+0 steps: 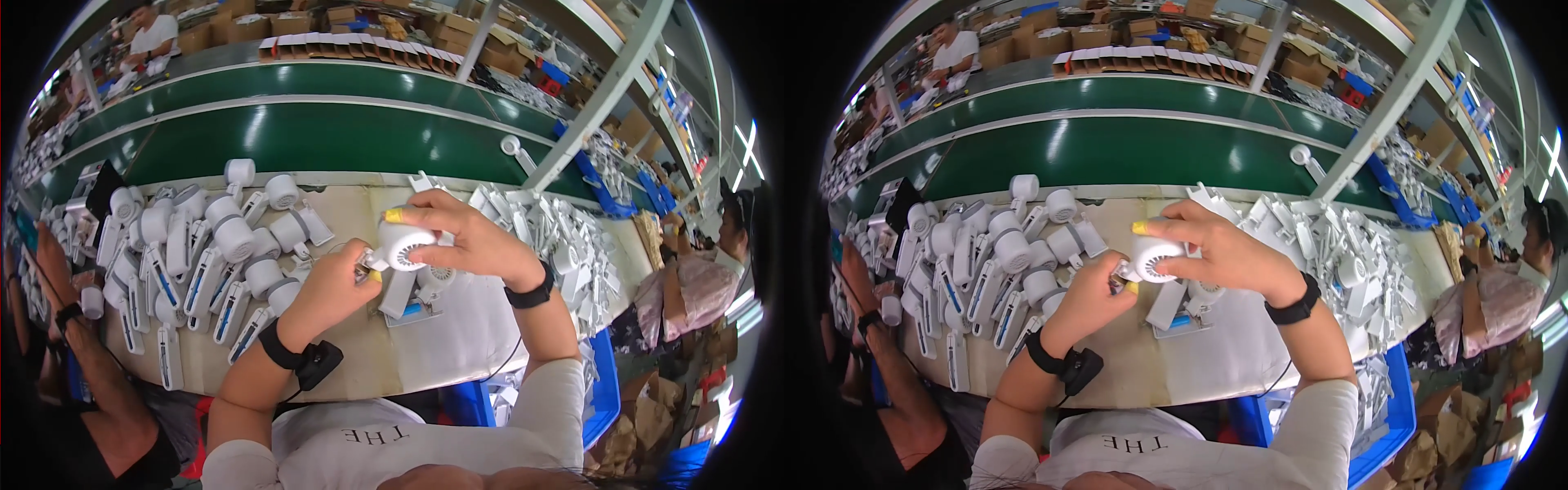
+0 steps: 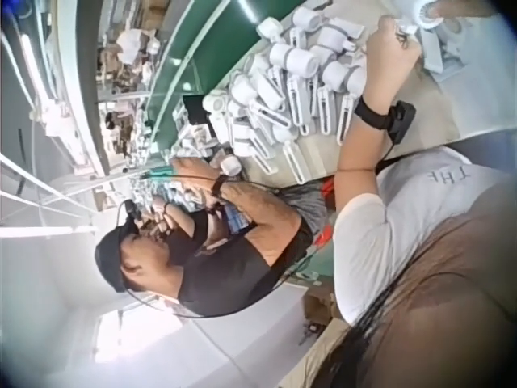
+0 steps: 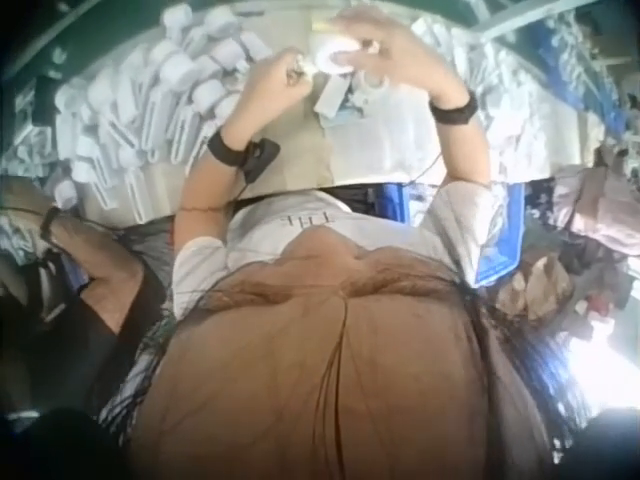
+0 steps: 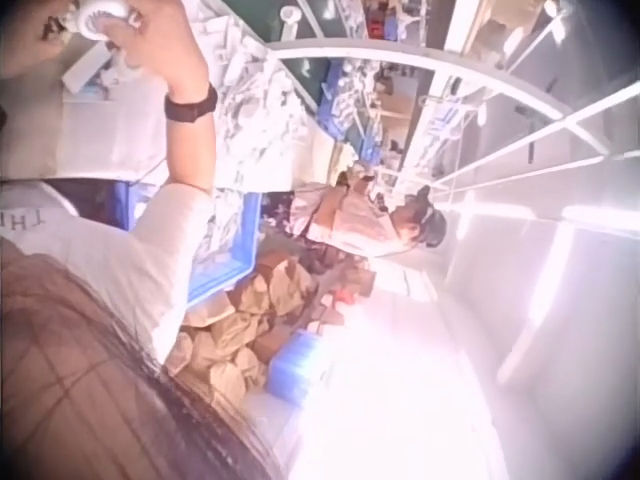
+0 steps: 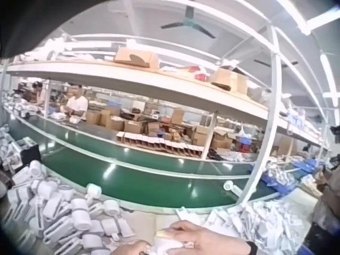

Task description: The person assembles handheld fans by joining the motor housing to the handle and snapping the plastic casing together before placing the finished product on a conveyor belt.

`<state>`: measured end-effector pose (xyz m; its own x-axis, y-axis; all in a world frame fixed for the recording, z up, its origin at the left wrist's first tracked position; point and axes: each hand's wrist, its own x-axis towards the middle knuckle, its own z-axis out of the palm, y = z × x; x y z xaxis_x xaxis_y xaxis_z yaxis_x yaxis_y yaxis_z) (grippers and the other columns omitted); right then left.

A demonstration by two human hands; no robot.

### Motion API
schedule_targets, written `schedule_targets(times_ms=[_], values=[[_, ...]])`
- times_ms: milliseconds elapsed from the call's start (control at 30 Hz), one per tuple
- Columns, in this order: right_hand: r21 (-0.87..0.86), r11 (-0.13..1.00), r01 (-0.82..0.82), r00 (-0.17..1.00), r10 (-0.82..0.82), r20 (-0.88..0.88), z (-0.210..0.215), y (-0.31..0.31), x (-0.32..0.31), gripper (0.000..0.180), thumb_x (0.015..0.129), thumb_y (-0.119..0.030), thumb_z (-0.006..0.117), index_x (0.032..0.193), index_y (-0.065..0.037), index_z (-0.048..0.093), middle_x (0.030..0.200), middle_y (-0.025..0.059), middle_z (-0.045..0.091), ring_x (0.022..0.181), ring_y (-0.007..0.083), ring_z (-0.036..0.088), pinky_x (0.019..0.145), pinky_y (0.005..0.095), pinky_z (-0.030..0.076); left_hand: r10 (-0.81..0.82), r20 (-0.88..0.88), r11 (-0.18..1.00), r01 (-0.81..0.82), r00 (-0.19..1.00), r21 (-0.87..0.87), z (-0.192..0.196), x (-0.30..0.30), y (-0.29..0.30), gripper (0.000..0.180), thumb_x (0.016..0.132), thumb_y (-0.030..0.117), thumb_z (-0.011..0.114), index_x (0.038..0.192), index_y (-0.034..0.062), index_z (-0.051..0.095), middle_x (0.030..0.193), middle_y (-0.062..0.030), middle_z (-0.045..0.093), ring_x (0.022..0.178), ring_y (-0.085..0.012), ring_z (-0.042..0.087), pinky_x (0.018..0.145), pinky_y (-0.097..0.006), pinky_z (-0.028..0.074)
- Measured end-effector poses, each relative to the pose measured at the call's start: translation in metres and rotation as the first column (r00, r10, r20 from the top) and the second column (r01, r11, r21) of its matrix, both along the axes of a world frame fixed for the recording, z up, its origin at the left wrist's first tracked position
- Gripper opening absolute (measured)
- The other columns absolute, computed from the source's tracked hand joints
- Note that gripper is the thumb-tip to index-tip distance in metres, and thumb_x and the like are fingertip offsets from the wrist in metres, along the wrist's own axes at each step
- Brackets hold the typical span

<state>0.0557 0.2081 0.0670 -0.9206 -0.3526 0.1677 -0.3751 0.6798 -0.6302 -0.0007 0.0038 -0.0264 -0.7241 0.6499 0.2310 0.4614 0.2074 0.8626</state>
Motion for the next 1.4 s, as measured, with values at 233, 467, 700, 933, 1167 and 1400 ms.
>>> schedule_targets(times_ms=[233,467,700,933,1167,1400], values=[[-0.121,0.990,-0.065,0.990,0.079,0.113,-0.013,0.017,-0.003,0.048,0.078,-0.020,0.068,0.124,-0.015,0.053,0.110,0.0067,0.050,0.099,0.0171,0.049,0.081,0.0266,0.040,-0.132,0.117,0.988,0.121,0.984,0.098,0.003,0.005,0.002,0.022,0.079,0.013,0.061,0.094,0.0003,0.050,0.072,-0.0050,0.057,0.062,-0.0104,0.054,0.053,-0.025,0.041],[-0.324,0.946,0.002,0.994,0.034,0.104,-0.033,0.030,-0.019,0.042,0.085,-0.032,0.058,0.121,-0.009,0.055,0.107,0.0089,0.053,0.097,0.0174,0.052,0.078,0.0285,0.043,-0.366,0.487,0.904,0.178,0.793,0.389,0.012,0.005,0.000,0.020,0.090,0.019,0.051,0.098,0.0002,0.050,0.083,-0.0089,0.061,0.068,-0.0145,0.059,0.058,-0.027,0.048],[0.350,0.712,0.609,0.793,-0.554,-0.253,-0.117,0.087,-0.041,0.043,0.076,-0.034,0.065,0.105,-0.002,0.060,0.099,0.0178,0.062,0.095,0.0335,0.057,0.082,0.0377,0.046,-0.442,0.553,0.731,-0.074,0.706,0.679,-0.005,-0.011,0.010,0.028,0.091,0.024,0.048,0.106,0.0009,0.054,0.103,-0.0141,0.063,0.081,-0.0158,0.061,0.073,-0.027,0.048],[0.289,0.709,0.644,0.765,-0.611,-0.205,-0.102,0.068,-0.031,0.064,0.068,-0.012,0.068,0.126,-0.005,0.041,0.101,0.0168,0.059,0.090,0.0291,0.059,0.079,0.0361,0.048,-0.370,0.590,0.813,-0.057,0.717,0.579,-0.013,-0.017,-0.005,0.025,0.090,0.021,0.051,0.108,0.0040,0.056,0.103,-0.0085,0.064,0.080,-0.0061,0.058,0.059,-0.019,0.044],[-0.571,0.491,0.658,0.736,-0.582,0.347,-0.116,0.119,0.068,0.042,0.074,0.000,0.062,0.115,0.002,0.051,0.097,0.0047,0.057,0.086,0.0104,0.055,0.076,0.0239,0.046,-0.373,0.627,0.667,-0.273,0.683,0.694,-0.018,-0.021,0.004,0.023,0.088,0.013,0.053,0.108,0.0013,0.053,0.103,-0.0099,0.060,0.088,-0.0166,0.060,0.075,-0.032,0.052],[0.344,0.700,0.626,0.779,-0.579,-0.240,-0.139,0.124,0.104,0.033,0.078,-0.017,0.060,0.108,-0.005,0.057,0.107,0.0228,0.056,0.105,0.0367,0.050,0.089,0.0416,0.041,-0.461,0.696,0.615,-0.367,0.551,0.698,-0.030,-0.020,0.011,0.023,0.090,0.017,0.049,0.109,0.0040,0.050,0.107,-0.0070,0.056,0.098,-0.0189,0.056,0.086,-0.038,0.048]])
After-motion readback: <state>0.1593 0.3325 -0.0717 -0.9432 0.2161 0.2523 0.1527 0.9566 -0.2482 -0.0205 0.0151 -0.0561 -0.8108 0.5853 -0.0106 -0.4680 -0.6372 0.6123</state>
